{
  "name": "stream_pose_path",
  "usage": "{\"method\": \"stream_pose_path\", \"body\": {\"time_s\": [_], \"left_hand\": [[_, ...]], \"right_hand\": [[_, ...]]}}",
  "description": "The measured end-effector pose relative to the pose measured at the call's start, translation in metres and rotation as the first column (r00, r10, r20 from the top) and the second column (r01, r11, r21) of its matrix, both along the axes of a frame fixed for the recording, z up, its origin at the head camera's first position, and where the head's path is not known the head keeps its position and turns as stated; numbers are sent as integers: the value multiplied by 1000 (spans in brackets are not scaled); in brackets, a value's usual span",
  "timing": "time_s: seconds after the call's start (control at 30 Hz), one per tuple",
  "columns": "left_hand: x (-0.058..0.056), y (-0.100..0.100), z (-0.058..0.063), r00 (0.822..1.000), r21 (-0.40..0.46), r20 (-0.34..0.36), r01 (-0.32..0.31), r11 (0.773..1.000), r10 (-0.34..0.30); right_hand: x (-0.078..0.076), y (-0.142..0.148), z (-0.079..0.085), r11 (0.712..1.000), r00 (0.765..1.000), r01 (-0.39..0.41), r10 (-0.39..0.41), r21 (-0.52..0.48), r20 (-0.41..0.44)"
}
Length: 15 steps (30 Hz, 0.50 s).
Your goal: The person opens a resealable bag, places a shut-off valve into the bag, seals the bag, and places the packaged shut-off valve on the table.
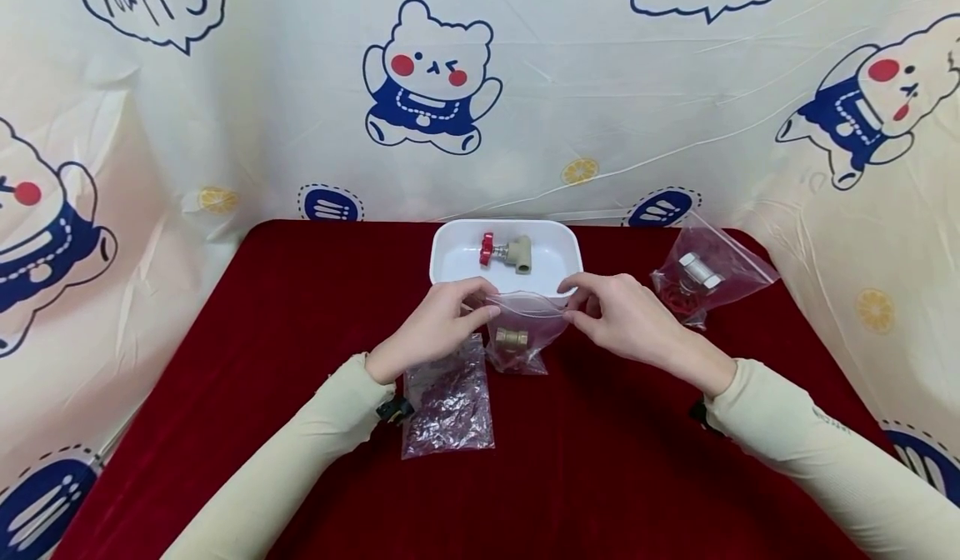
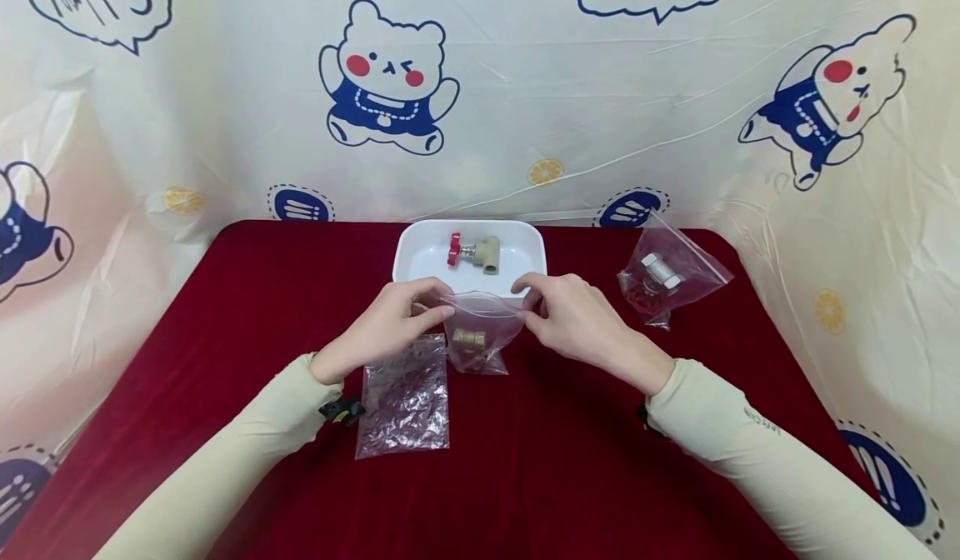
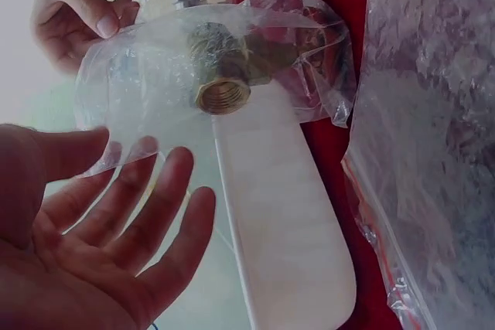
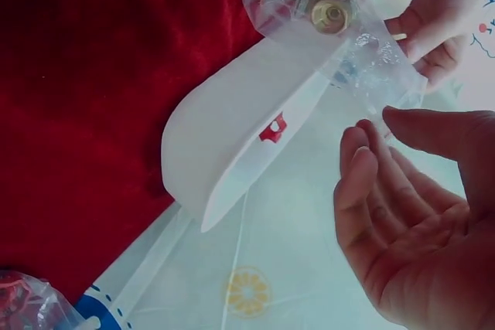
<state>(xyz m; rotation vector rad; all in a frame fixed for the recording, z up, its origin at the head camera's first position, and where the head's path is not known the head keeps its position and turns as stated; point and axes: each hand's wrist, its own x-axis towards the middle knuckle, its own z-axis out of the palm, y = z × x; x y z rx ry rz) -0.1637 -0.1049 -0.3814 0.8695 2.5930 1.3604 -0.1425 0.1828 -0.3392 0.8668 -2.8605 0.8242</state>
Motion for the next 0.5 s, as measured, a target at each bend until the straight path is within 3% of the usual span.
{"method": "stream_pose_path", "body": {"time_s": [0.23,0.5], "left_hand": [[4,-1,4,996,23,-56,-68,997,69],[9,0,8,993,21,-73,-91,996,92]], "right_hand": [[-4,4,-2,999,1000,6,-5,41,-30],[-12,6,0,998,999,1,2,60,-49]]}}
